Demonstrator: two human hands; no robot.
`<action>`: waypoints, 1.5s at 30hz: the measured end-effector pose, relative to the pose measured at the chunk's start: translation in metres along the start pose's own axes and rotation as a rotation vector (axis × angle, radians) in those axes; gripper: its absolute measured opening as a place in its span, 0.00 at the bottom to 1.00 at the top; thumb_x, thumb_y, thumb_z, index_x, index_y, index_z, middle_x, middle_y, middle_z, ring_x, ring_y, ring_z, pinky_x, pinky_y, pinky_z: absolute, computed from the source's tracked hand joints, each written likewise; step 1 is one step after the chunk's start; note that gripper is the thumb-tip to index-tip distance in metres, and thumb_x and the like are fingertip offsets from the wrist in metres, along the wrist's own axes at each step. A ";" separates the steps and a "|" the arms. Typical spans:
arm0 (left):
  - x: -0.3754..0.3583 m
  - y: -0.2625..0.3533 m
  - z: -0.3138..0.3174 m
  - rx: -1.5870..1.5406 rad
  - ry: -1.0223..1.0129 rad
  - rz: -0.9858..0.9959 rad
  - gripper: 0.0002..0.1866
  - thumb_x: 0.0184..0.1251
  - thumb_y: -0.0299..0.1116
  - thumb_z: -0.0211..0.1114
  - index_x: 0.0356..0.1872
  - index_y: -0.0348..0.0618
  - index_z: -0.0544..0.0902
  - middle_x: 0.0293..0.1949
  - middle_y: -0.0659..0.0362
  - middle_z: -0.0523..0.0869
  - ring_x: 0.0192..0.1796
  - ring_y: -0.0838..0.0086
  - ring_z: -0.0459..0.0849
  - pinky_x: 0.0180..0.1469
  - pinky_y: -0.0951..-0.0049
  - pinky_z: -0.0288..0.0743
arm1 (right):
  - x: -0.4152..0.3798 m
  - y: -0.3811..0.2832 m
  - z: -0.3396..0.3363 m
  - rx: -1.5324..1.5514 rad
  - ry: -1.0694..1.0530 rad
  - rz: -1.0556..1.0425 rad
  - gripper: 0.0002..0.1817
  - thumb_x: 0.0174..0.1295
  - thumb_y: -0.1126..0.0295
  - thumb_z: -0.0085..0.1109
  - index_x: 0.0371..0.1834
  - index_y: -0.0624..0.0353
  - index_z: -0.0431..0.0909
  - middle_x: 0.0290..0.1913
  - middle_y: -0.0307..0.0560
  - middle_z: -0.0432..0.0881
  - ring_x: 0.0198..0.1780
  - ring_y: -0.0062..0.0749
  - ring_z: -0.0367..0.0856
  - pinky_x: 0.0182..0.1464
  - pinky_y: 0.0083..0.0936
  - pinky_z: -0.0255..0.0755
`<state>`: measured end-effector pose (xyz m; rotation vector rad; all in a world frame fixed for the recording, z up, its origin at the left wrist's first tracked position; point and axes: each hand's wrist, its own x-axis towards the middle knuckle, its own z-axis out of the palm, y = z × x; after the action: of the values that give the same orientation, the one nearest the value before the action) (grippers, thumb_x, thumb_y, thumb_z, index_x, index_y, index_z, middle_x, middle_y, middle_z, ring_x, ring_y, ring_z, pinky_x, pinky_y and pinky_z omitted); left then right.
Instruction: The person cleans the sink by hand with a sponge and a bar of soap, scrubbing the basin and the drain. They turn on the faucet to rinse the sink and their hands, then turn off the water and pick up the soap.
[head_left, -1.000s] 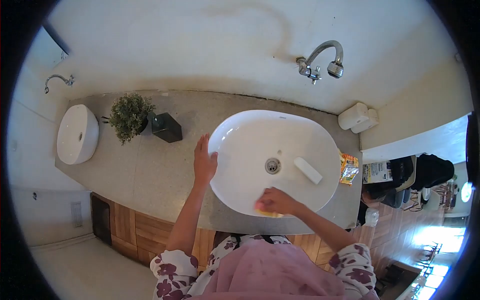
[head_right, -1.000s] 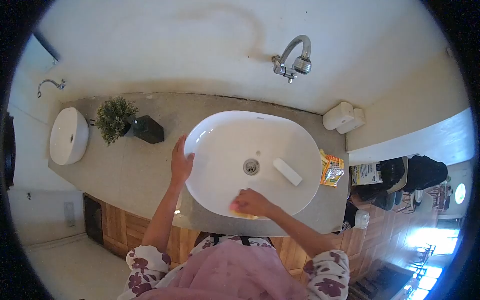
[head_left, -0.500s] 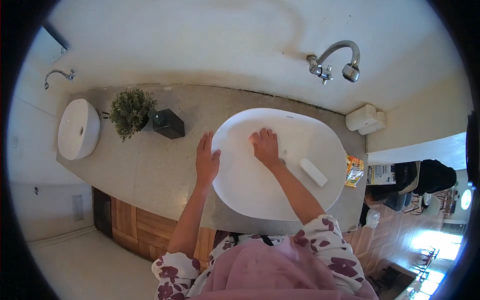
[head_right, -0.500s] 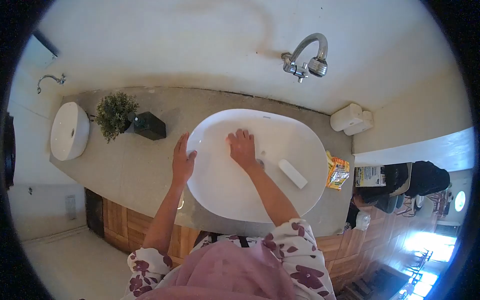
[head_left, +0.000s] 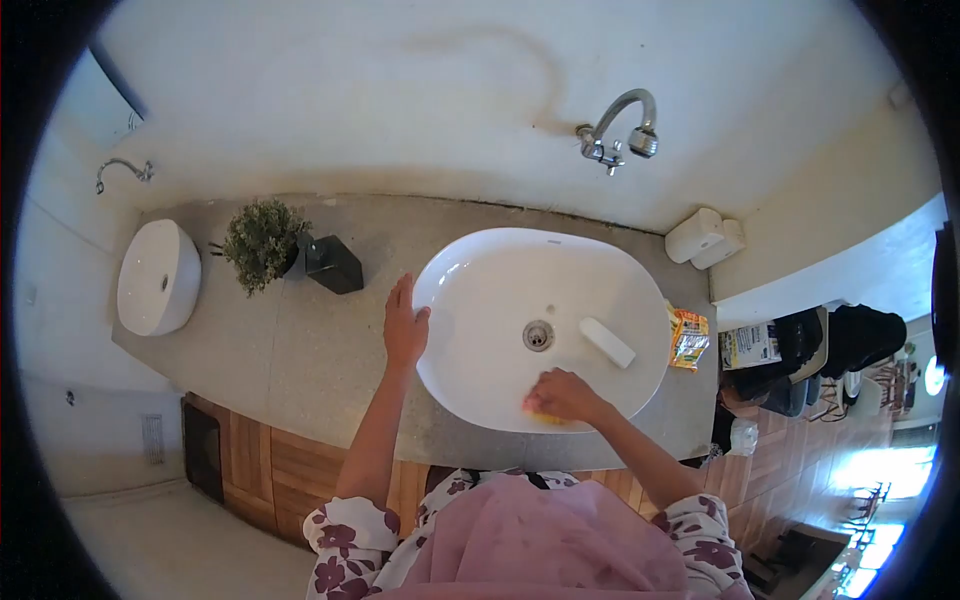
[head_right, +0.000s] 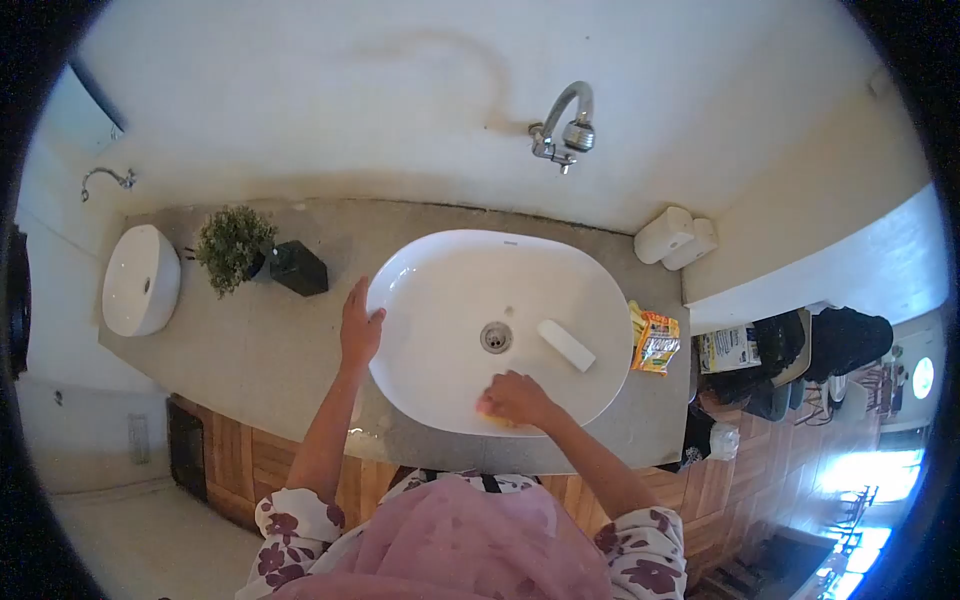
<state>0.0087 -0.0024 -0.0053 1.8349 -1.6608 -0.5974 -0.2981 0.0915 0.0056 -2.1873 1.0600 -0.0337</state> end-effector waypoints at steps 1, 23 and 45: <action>-0.001 0.004 -0.002 -0.017 -0.008 -0.035 0.41 0.60 0.26 0.64 0.74 0.48 0.55 0.71 0.48 0.63 0.73 0.51 0.59 0.73 0.58 0.56 | -0.014 -0.005 -0.012 -0.093 -0.056 0.099 0.10 0.59 0.55 0.57 0.38 0.38 0.85 0.39 0.42 0.80 0.46 0.42 0.77 0.48 0.40 0.72; -0.003 0.032 -0.008 0.692 -0.096 0.360 0.36 0.59 0.38 0.67 0.71 0.52 0.66 0.78 0.59 0.45 0.79 0.63 0.40 0.75 0.47 0.47 | 0.111 0.106 -0.274 1.200 0.841 0.251 0.19 0.66 0.58 0.53 0.51 0.61 0.70 0.34 0.53 0.80 0.35 0.37 0.83 0.42 0.33 0.81; -0.002 0.034 -0.006 0.687 -0.117 0.303 0.36 0.58 0.36 0.68 0.70 0.55 0.67 0.78 0.61 0.44 0.79 0.63 0.44 0.71 0.44 0.56 | 0.116 0.118 -0.269 1.106 0.895 0.102 0.20 0.64 0.70 0.59 0.57 0.64 0.68 0.45 0.48 0.78 0.43 0.32 0.81 0.49 0.29 0.80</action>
<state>-0.0125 -0.0010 0.0219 1.9414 -2.3699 0.0144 -0.3836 -0.1950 0.1088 -1.0457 1.1606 -1.3097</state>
